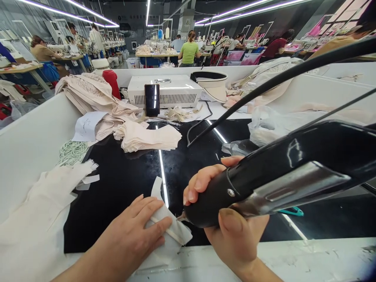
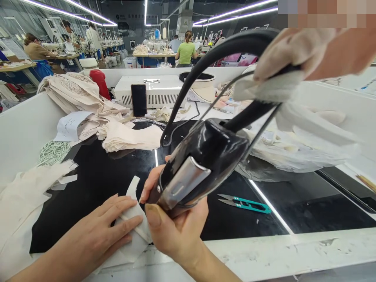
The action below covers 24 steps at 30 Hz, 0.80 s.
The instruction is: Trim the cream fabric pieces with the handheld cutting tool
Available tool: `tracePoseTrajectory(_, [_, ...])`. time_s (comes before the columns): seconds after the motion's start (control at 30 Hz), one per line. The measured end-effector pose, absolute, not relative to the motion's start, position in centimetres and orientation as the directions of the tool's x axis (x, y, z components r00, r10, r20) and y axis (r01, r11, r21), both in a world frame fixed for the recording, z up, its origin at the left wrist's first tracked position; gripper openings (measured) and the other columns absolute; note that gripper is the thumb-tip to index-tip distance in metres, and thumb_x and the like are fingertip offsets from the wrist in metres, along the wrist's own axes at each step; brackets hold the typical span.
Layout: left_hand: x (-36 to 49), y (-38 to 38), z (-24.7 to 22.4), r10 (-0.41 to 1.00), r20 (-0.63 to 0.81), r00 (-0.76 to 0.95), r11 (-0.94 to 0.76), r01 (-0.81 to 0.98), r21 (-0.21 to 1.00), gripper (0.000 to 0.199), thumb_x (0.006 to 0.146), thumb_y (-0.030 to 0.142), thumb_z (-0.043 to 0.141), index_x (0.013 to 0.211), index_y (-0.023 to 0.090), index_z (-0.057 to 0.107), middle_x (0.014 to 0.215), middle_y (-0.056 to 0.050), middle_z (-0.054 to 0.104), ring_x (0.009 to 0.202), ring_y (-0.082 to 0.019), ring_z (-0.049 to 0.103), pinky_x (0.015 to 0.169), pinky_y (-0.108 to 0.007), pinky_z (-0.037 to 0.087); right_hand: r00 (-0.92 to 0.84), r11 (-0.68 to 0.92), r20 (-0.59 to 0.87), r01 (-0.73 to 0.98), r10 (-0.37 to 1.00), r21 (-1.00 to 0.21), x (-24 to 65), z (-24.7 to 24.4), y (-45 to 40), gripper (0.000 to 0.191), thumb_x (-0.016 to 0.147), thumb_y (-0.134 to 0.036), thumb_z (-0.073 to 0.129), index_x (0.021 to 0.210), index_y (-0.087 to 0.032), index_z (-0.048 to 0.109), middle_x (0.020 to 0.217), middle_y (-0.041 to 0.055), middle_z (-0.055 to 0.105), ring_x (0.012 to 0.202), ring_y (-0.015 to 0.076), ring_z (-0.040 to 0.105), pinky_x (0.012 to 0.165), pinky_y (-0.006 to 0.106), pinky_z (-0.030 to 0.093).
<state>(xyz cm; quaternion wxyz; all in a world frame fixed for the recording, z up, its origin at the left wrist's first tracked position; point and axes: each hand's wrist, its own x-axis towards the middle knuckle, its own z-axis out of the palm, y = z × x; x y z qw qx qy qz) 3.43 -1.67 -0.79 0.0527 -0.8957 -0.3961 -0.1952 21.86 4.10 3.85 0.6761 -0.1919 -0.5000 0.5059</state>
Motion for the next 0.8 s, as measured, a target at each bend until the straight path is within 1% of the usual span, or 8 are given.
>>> tracePoseTrajectory(0.23, [3.7, -1.8, -1.0, 0.685, 0.419, 0.595, -0.676, 0.734, 0.062, 0.024, 0.108, 0.023, 0.049, 0.123, 0.020, 0.067, 0.125, -0.015, 0.070, 0.116, -0.026, 0.069, 0.097, -0.049, 0.062, 0.001, 0.400, 0.468, -0.522, 0.884, -0.753, 21.6, 4.4, 4.4, 0.044, 0.081, -0.042, 0.087, 0.116, -0.032, 0.063, 0.082, -0.0025, 0.066, 0.060, 0.0155, 0.061, 0.053, 0.030, 0.052])
tracePoseTrajectory(0.33, [3.9, -2.0, -1.0, 0.688, 0.417, 0.593, -0.674, 0.736, 0.067, 0.023, 0.107, 0.023, 0.051, 0.123, 0.019, 0.067, 0.126, -0.016, 0.069, 0.117, -0.027, 0.069, 0.097, -0.050, 0.062, -0.001, 0.399, 0.472, -0.533, 0.881, -0.746, 21.4, 4.5, 4.6, 0.042, 0.082, -0.040, 0.086, 0.116, -0.032, 0.062, 0.082, -0.0026, 0.066, 0.061, 0.0157, 0.061, 0.053, 0.030, 0.052])
tracePoseTrajectory(0.47, [4.1, -2.2, -0.9, 0.699, 0.397, 0.595, -0.674, 0.734, 0.087, 0.025, 0.107, 0.021, 0.051, 0.126, 0.018, 0.066, 0.125, -0.016, 0.069, 0.117, -0.027, 0.069, 0.097, -0.052, 0.062, -0.012, 0.396, 0.480, -0.545, 0.877, -0.739, 21.1, 4.2, 4.7, 0.045, 0.081, -0.039, 0.087, 0.116, -0.030, 0.061, 0.082, -0.0024, 0.067, 0.061, 0.0154, 0.060, 0.053, 0.030, 0.051])
tracePoseTrajectory(0.67, [4.4, -2.2, -0.7, 0.699, 0.428, 0.572, -0.664, 0.742, 0.092, 0.027, 0.109, 0.022, 0.044, 0.124, 0.019, 0.067, 0.125, -0.016, 0.070, 0.117, -0.027, 0.069, 0.096, -0.052, 0.062, -0.024, 0.430, 0.517, -0.524, 0.856, -0.735, 21.0, 4.0, 4.8, 0.036, 0.088, -0.035, 0.081, 0.118, -0.029, 0.062, 0.084, -0.0027, 0.067, 0.063, 0.0144, 0.062, 0.055, 0.029, 0.054])
tracePoseTrajectory(0.8, [4.4, -2.1, -0.8, 0.694, 0.446, 0.565, -0.661, 0.746, 0.084, 0.031, 0.111, 0.022, 0.038, 0.121, 0.019, 0.067, 0.122, -0.016, 0.071, 0.117, -0.026, 0.069, 0.096, -0.051, 0.062, 0.013, 0.455, 0.531, -0.532, 0.847, -0.714, 20.5, 4.1, 5.3, 0.041, 0.084, -0.039, 0.085, 0.117, -0.030, 0.062, 0.082, -0.0028, 0.067, 0.060, 0.0143, 0.061, 0.052, 0.028, 0.053])
